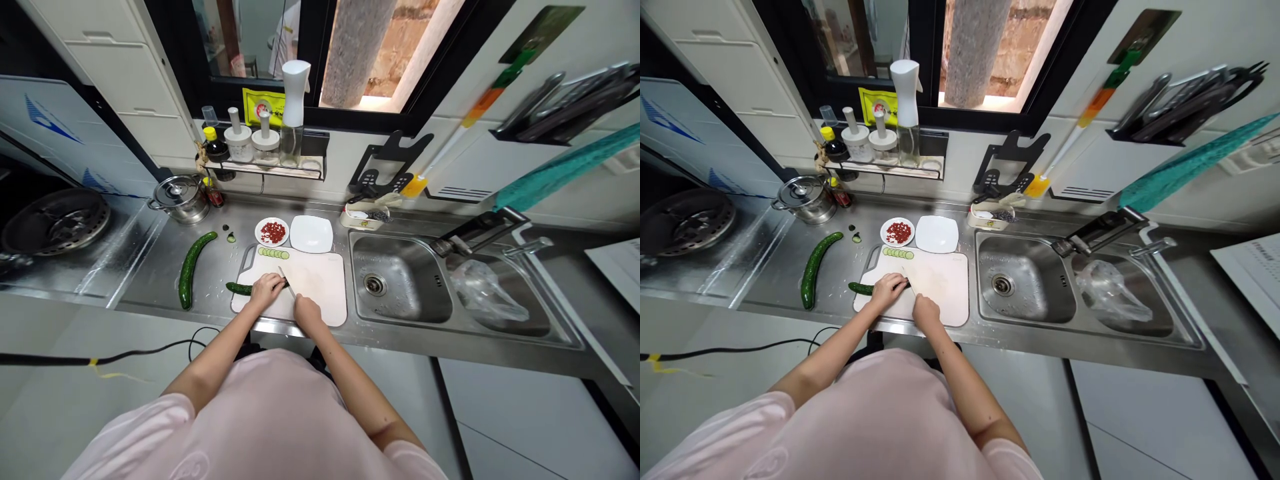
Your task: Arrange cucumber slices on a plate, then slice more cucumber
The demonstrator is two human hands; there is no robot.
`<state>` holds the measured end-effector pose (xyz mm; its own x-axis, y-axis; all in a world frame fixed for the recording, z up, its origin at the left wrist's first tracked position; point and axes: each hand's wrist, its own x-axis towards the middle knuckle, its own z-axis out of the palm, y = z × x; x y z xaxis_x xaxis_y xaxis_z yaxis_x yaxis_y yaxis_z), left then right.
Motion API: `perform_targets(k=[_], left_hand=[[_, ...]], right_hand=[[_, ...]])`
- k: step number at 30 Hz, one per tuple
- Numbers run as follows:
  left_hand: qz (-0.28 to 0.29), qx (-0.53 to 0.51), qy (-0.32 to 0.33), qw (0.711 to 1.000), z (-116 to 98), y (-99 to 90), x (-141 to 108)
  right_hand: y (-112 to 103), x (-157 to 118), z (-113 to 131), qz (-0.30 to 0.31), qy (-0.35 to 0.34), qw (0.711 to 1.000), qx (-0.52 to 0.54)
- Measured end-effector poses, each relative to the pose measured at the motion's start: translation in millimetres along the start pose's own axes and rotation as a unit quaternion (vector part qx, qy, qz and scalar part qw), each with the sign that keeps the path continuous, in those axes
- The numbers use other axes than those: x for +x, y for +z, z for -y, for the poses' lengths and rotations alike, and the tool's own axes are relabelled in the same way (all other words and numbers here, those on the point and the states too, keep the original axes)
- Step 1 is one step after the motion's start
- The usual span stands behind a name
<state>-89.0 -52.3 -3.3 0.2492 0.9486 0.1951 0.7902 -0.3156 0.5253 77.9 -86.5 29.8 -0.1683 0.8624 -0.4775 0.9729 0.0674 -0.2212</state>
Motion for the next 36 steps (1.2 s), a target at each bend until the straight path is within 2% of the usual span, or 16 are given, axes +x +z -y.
perform_targets(k=[7,14,27,36], left_hand=[[-0.005,0.004,0.004,1.0,1,0.5,1],[0.0,0.01,0.001,1.0,1,0.4,1],[-0.001,0.003,-0.001,1.0,4,2.1,1],[-0.001,0.007,0.003,1.0,4,1.6,1]], right_hand=[[-10,11,8,-0.002,-0.003,1.0,0.008],[-13,7,10,-0.001,0.008,1.0,0.005],[8,-25,-12,0.013,0.018,1.0,-0.003],[1,-3,-1,0.0,0.006,1.0,0.006]])
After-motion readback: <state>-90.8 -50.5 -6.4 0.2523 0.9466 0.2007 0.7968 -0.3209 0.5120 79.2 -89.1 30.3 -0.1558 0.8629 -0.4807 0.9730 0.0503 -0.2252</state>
